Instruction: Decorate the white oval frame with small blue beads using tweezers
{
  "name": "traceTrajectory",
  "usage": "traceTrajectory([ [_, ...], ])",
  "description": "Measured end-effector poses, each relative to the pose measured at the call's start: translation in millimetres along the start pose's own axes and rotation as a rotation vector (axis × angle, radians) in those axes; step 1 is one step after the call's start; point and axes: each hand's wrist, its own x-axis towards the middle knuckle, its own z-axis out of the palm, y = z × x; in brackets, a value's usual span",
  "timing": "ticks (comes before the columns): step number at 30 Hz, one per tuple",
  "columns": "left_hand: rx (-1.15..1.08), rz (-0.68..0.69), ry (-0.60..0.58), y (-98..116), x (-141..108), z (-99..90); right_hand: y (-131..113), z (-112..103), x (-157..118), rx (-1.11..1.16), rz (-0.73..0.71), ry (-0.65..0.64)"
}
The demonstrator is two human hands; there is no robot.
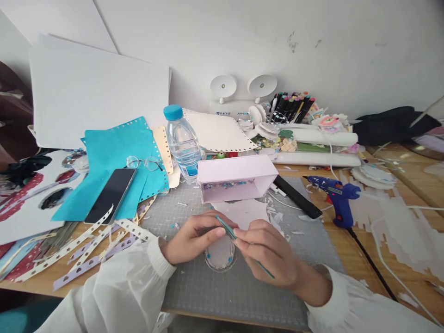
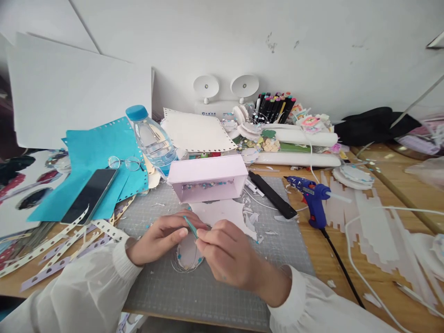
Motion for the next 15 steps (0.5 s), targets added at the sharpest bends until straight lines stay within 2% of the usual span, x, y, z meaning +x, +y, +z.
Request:
traceTrajectory([
  [3,-0.147,-0.143,0.053,-0.2,-0.2,3.1,1.1,9.1,-1.7,-0.111,-0.096,-0.076],
  [6,-0.284,-0.343,0.128,-4.4,-2.3,4.4,2.3,12.0,2.0,-0.097,-0.05,-0.16],
  [8,-0.378,-0.39,0.167,-7.5,-3.0,3.9,2.6,6.3,5.7,-0.061,-0.023,-0.231],
  [10,-0.454,-0.378,0.213,-9.4,-2.3,2.1,2.8,-7.1,5.9,-0.104,-0.025,-0.225],
  [11,-0.477,-0.365,0.239,-9.6,-1.5,0.8,3.4,-16.5,3.6,-0.173,-0.017,-0.169],
  [13,-0.513,-0.345,0.286,-9.1,0.5,-1.9,6.2,-38.8,-6.5,-0.382,0.083,0.065],
  [14,-0.528,-0.338,0.302,-8.4,1.3,-2.9,8.8,-50.8,-14.1,-0.493,0.192,0.221],
  [15,-0.54,-0.333,0.309,-7.6,1.8,-3.5,12.4,-62.8,-22.9,-0.572,0.228,0.458],
])
